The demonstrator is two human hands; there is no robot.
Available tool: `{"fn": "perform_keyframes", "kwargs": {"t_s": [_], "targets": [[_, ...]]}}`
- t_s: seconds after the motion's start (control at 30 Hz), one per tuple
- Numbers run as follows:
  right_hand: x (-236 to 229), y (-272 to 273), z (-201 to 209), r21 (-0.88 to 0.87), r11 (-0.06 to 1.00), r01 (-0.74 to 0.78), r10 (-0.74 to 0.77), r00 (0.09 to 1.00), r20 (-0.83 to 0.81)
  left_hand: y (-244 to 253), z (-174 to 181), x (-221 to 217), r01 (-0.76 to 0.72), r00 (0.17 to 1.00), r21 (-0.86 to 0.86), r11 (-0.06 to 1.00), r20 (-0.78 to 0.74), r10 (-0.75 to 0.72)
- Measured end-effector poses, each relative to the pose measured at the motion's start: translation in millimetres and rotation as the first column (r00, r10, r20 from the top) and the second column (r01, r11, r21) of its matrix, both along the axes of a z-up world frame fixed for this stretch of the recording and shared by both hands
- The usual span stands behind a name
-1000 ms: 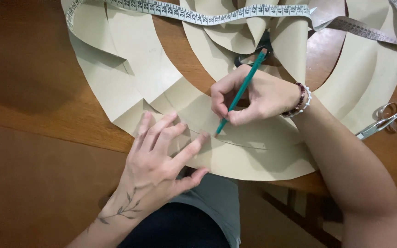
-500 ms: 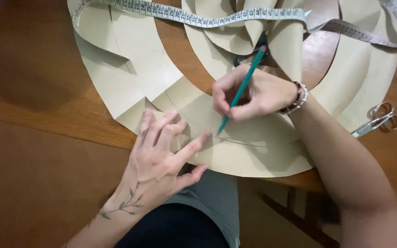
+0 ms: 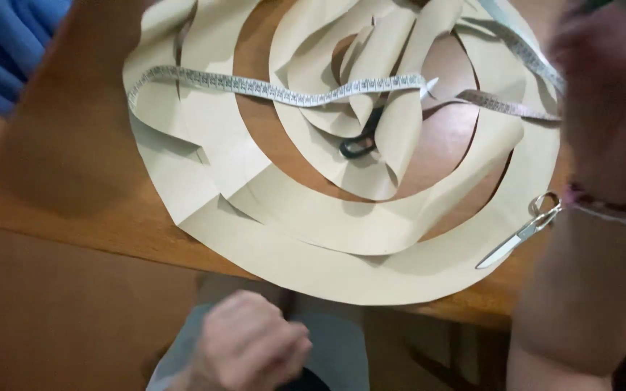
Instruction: Measuring the length of a spiral-cut paper pattern using a flexible measuring tape and marking points with a pencil
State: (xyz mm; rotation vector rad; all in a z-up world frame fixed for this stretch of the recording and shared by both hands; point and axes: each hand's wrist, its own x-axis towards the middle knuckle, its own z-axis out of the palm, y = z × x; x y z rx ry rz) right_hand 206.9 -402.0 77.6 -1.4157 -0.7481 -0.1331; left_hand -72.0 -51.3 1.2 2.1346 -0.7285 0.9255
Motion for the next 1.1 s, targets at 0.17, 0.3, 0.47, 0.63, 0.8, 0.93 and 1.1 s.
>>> {"fn": "perform_keyframes", "kwargs": {"t_s": [0.17, 0.3, 0.47, 0.63, 0.8, 0.93, 1.1], "targets": [[13.6, -22.2, 11.2, -0.106, 0.953, 0.285, -0.292, 0.955, -0.051, -20.3, -3.6, -3.7, 0.206, 0.974, 0.027, 0.978, -0.103, -0.202], [-60.6, 84.7, 54.5, -0.169, 0.982, 0.086, -0.093, 0.995, -0.031, -13.4, 1.1, 10.3, 0.173, 0.983, 0.038, 0.984, -0.073, -0.17], [-67.6, 144.3, 28.3, -0.28, 0.93, -0.239, 0.253, 0.967, 0.013, 10.6, 7.8, 26.0, -0.154, 0.98, 0.179, 0.972, -0.094, 0.173], [-78.6, 169.0, 5.0, -0.324, 0.713, -0.623, 0.56, 0.783, -0.271, 24.7, -4.3, 30.7, -0.146, 0.931, 0.398, 0.906, -0.255, 0.262], [-72.1, 171.2, -45.2, -0.258, 0.603, -0.755, 0.571, 0.634, -0.522, 19.9, -4.8, 26.4, -0.144, 0.932, 0.423, 0.895, -0.247, 0.267], [-69.9, 164.2, -54.7, -0.277, 0.618, -0.736, 0.61, 0.671, -0.422, 20.7, -9.7, 29.0, -0.175, 0.934, 0.41, 0.895, -0.219, 0.283], [-68.2, 167.4, -52.0, -0.465, 0.572, -0.676, 0.614, 0.729, -0.303, 21.4, -12.1, 29.7, -0.179, 0.924, 0.424, 0.888, -0.237, 0.299]]}}
